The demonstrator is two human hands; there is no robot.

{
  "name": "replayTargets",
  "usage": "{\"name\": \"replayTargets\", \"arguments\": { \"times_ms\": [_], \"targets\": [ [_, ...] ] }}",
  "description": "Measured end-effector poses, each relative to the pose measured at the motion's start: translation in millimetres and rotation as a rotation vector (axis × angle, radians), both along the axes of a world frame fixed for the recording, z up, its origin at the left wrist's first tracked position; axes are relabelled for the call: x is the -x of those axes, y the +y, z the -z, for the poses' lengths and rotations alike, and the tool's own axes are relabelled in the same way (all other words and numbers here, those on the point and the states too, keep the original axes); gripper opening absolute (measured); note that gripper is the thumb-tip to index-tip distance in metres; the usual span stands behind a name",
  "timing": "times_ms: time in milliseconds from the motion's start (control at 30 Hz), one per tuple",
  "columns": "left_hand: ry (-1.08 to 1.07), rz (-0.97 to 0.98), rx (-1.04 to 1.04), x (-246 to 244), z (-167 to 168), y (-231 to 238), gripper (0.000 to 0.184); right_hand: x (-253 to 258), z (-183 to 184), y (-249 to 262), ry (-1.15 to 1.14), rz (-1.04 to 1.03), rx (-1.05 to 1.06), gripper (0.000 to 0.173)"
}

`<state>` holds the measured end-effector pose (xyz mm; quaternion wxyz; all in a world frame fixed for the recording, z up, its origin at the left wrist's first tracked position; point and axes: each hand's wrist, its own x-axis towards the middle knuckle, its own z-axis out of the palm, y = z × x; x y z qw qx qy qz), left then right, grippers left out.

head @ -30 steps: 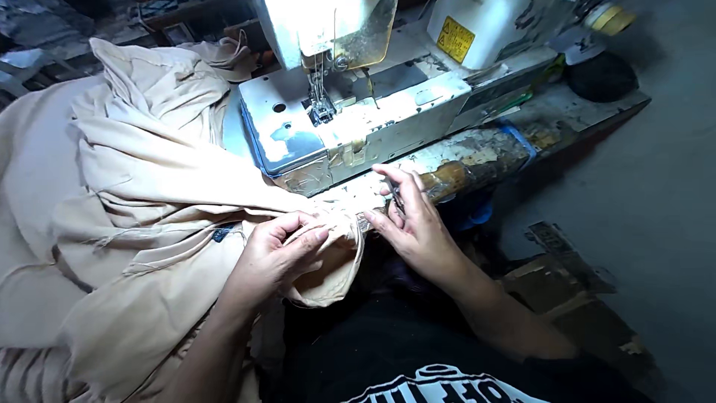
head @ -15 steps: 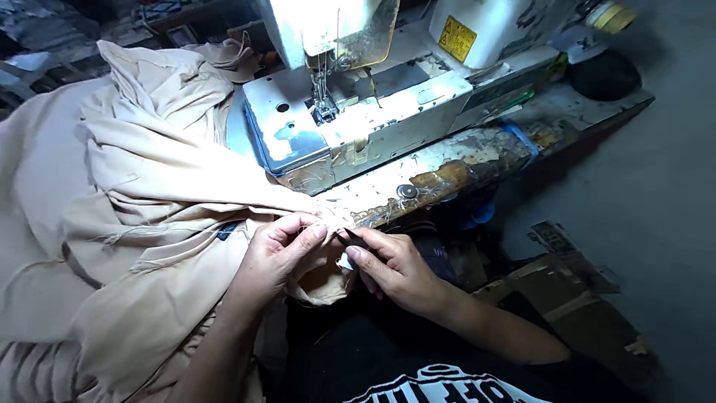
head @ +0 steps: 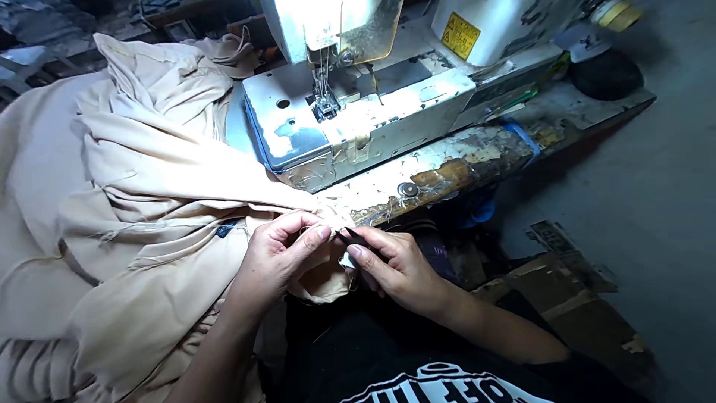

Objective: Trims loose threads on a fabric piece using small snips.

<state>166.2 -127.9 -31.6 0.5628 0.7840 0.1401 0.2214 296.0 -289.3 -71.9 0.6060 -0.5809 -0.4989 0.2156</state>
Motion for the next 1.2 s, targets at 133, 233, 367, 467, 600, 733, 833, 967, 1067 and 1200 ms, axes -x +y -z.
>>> {"name": "replayTargets", "arguments": {
  "times_ms": [133, 233, 367, 467, 600, 733, 833, 967, 1067, 1200],
  "targets": [
    [0.006, -0.003, 0.027, 0.1, -0.4, -1.3, 0.008, 0.3, 0.5, -1.3, 0.008, -0.003, 0.006, 0.026],
    [-0.003, 0.002, 0.039, -0.4, -0.7, -2.0, 0.008, -0.2, 1.2, -1.8, 0.007, -0.003, -0.003, 0.026],
    [0.001, 0.006, 0.0, -0.1, 1.3, -1.2, 0.008, 0.6, 0.6, -1.7, 0.02, 0.008, 0.008, 0.026],
    [-0.003, 0.01, -0.043, 0.0, 2.9, -1.2, 0.009, 0.5, -1.3, -1.4, 0.036, 0.004, 0.03, 0.025],
    [-0.012, 0.02, -0.064, -0.2, 3.9, -1.6, 0.01, -0.3, -3.4, -2.4, 0.07, -0.017, 0.035, 0.024],
    [-0.009, -0.015, -0.102, 0.1, 2.9, -1.3, 0.009, -0.3, -3.0, -3.8, 0.08, -0.027, 0.047, 0.024],
    [-0.015, -0.017, -0.107, -0.4, 3.4, -0.9, 0.009, 0.1, -2.5, -3.8, 0.08, -0.022, 0.049, 0.025],
    [-0.017, -0.016, -0.098, -0.2, 3.2, -1.6, 0.01, 0.6, -2.8, -3.9, 0.072, -0.016, 0.051, 0.025],
    [-0.019, -0.015, -0.089, 0.0, 3.2, -2.2, 0.01, 0.5, -3.3, -4.4, 0.069, -0.013, 0.055, 0.025],
    [-0.024, -0.012, -0.096, -0.8, 3.9, -2.8, 0.01, 0.5, -3.5, -5.6, 0.075, -0.01, 0.061, 0.025]
  ]
}}
